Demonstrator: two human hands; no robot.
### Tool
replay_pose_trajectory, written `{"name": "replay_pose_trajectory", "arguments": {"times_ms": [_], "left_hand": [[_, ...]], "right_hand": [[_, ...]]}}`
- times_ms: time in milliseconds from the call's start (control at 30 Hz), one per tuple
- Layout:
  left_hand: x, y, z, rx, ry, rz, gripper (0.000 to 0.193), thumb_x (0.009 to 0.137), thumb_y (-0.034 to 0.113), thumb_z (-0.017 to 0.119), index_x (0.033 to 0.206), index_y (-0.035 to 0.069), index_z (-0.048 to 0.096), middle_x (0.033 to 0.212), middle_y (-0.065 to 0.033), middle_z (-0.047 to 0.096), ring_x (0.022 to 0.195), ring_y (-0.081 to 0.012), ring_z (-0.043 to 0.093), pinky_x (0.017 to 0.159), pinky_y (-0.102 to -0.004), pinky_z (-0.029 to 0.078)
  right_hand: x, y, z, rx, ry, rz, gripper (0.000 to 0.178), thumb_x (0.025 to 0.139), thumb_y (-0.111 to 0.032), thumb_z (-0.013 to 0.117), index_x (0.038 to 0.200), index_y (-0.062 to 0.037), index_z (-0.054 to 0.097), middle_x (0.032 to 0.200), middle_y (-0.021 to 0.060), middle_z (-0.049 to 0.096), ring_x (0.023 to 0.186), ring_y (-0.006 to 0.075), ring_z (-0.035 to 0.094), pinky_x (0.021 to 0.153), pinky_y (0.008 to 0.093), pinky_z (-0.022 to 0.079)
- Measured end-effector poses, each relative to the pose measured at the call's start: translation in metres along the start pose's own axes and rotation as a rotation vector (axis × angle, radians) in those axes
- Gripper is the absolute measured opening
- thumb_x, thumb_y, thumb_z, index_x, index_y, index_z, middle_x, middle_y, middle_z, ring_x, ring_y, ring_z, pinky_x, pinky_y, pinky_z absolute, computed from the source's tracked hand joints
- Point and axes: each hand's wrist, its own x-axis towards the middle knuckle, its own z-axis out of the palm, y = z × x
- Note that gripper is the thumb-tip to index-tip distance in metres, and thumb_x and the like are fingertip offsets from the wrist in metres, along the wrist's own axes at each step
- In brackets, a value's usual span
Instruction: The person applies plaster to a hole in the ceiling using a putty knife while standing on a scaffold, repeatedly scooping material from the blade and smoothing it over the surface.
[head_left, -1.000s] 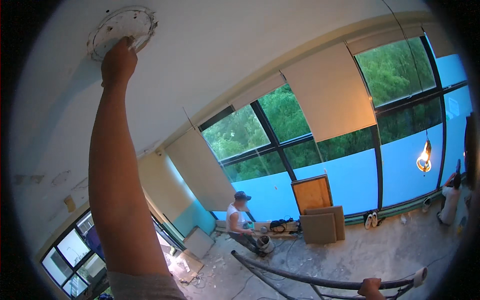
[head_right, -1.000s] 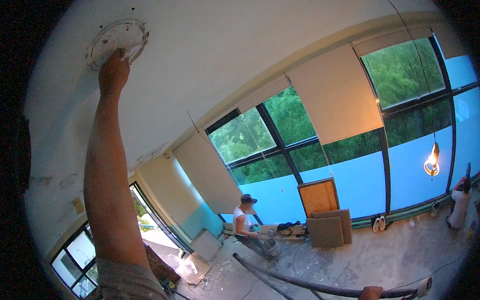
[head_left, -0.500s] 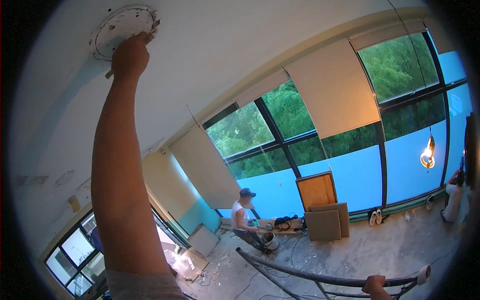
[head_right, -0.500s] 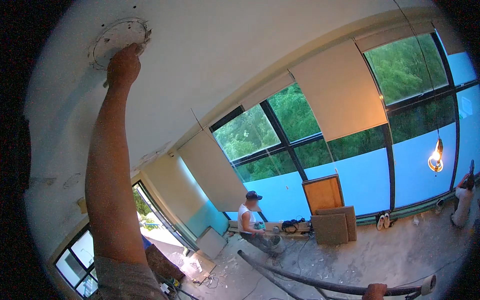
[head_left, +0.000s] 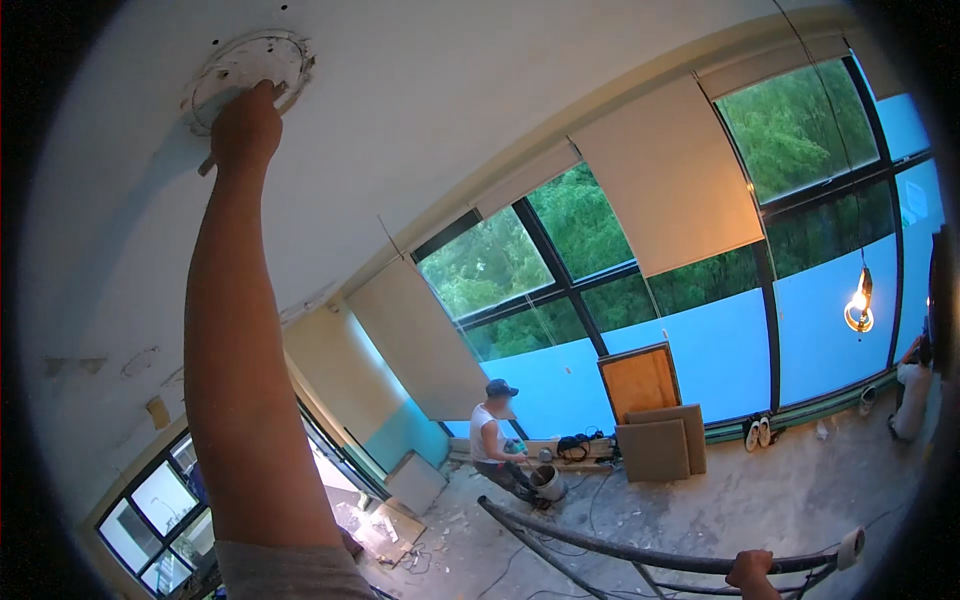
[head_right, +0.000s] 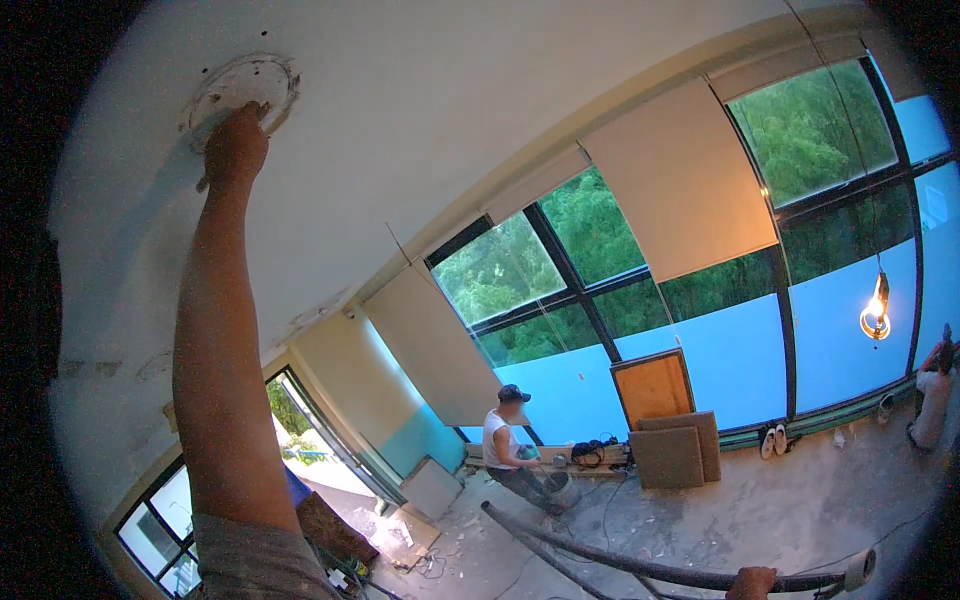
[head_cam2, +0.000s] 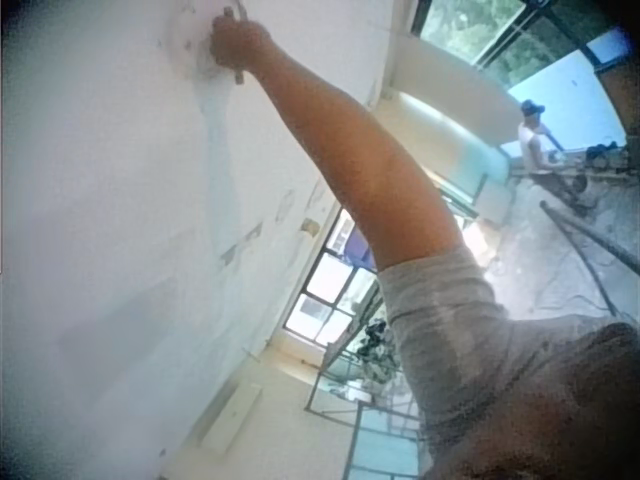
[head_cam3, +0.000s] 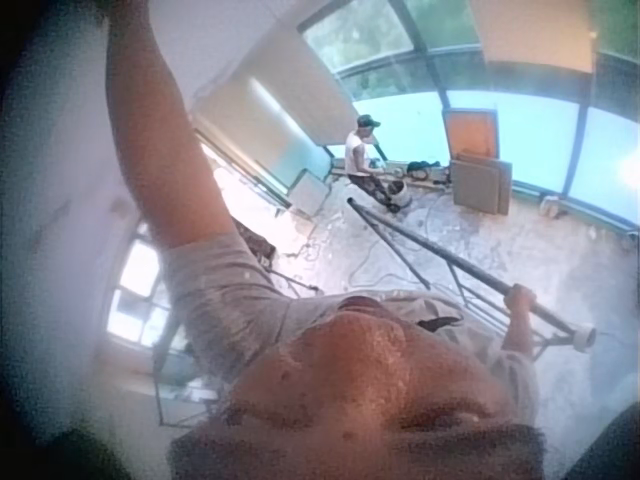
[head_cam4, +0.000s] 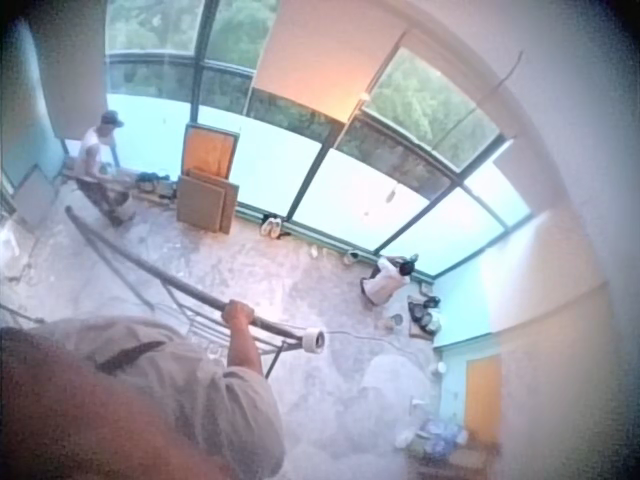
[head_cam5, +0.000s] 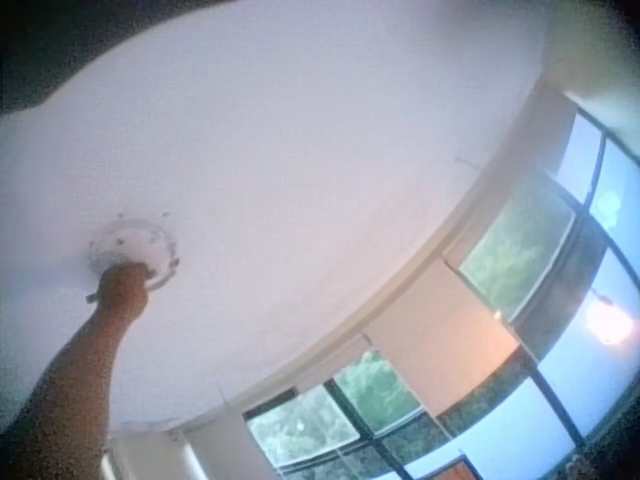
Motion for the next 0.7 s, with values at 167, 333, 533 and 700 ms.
{"name": "replay_pose_trajectory", "arguments": {"times_ms": [167, 333, 533, 700], "left_hand": [[0.018, 0.002, 0.005, -0.039, 0.059, 0.074, 0.028, 0.088, 0.018, 0.038, 0.105, 0.009, 0.059, 0.104, -0.0123, 0.062, 0.097, -0.0339, 0.057, 0.081, -0.0453, 0.046], [0.041, -0.002, 0.006, 0.076, -0.102, -0.047, 0.029, 0.088, 0.017, 0.037, 0.104, 0.009, 0.060, 0.103, -0.0140, 0.062, 0.097, -0.0344, 0.058, 0.081, -0.0452, 0.046], [0.005, 0.016, 0.043, -0.003, 0.039, 0.081, 0.025, 0.086, 0.014, 0.039, 0.101, 0.011, 0.059, 0.099, -0.0172, 0.062, 0.092, -0.0353, 0.059, 0.077, -0.0469, 0.047], [-0.032, 0.066, 0.074, -0.186, -0.075, -0.064, 0.021, 0.087, 0.017, 0.040, 0.095, 0.010, 0.058, 0.093, -0.0161, 0.063, 0.087, -0.0365, 0.060, 0.076, -0.0464, 0.047]], "right_hand": [[-0.008, 0.000, -0.007, 0.051, -0.029, 0.004, 0.046, 0.060, -0.048, 0.066, 0.095, -0.0181, 0.068, 0.098, 0.0050, 0.065, 0.094, 0.0223, 0.061, 0.079, 0.0340, 0.042], [-0.014, 0.002, -0.010, 0.086, 0.010, -0.010, 0.045, 0.059, -0.046, 0.066, 0.093, -0.0157, 0.068, 0.094, 0.0075, 0.066, 0.092, 0.0242, 0.062, 0.080, 0.0345, 0.042], [-0.049, 0.008, -0.042, 0.202, 0.101, -0.084, 0.023, 0.073, -0.023, 0.055, 0.087, -0.0120, 0.069, 0.090, 0.0128, 0.066, 0.087, 0.0295, 0.064, 0.073, 0.0400, 0.051], [-0.043, 0.006, -0.045, 0.188, 0.098, -0.123, 0.025, 0.073, -0.023, 0.053, 0.089, -0.0110, 0.067, 0.091, 0.0134, 0.065, 0.090, 0.0301, 0.062, 0.077, 0.0409, 0.049]]}}
